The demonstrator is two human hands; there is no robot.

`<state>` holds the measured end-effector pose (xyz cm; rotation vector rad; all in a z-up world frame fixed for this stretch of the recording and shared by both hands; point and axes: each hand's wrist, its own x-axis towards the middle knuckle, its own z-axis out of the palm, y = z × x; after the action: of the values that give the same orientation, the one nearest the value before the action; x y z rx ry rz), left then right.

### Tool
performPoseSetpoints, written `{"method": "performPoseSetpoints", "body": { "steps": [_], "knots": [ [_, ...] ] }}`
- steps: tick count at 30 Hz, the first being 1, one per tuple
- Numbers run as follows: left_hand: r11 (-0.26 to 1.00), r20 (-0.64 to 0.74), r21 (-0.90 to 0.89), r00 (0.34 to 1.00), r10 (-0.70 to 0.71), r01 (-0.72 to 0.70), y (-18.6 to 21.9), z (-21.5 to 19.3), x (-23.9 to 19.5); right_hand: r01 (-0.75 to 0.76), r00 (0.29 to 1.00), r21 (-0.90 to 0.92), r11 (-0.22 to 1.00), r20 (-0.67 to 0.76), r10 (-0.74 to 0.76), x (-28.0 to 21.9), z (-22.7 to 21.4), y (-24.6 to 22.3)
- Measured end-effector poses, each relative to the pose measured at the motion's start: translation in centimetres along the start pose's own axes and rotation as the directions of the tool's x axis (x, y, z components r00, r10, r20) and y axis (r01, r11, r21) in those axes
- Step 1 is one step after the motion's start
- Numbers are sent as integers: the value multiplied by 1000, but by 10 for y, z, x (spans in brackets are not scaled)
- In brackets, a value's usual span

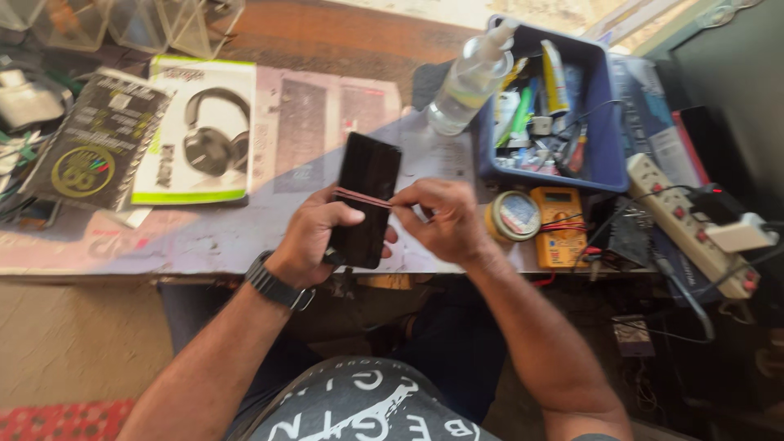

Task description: The person repeatedly plugs and unplugs a USB charging cable into a black smartphone, then presses the power button to check if the device turns on. The person also plugs and unplugs the charger from a power strip to test the connection.

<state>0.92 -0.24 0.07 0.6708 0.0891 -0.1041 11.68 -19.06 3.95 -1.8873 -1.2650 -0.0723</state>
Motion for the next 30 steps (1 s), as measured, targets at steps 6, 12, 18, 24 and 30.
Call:
{"method": "performPoseSetpoints", "body": {
  "steps": [6, 12, 18, 24, 30],
  "knots": [
    [997, 17, 43, 998, 64, -65, 4, -2, -1, 22, 980, 84, 996, -197, -5, -14, 5, -15],
    [997, 63, -70, 997, 34, -30, 5, -7, -6, -69, 986, 4, 998, -151, 69, -21, 10, -23],
    [987, -2, 160, 1000, 4, -3, -3, 4, -8, -47, 992, -88, 995, -124, 36, -6, 11, -30],
    [948, 82, 317, 996, 16, -41, -1, 6, -10, 85, 995, -211, 974, -32, -94, -1, 16, -31],
    [884, 28, 466, 1000, 10, -22, 0, 8, -9, 98, 995, -279, 955, 54, -87, -4, 22, -28]
  ]
}}
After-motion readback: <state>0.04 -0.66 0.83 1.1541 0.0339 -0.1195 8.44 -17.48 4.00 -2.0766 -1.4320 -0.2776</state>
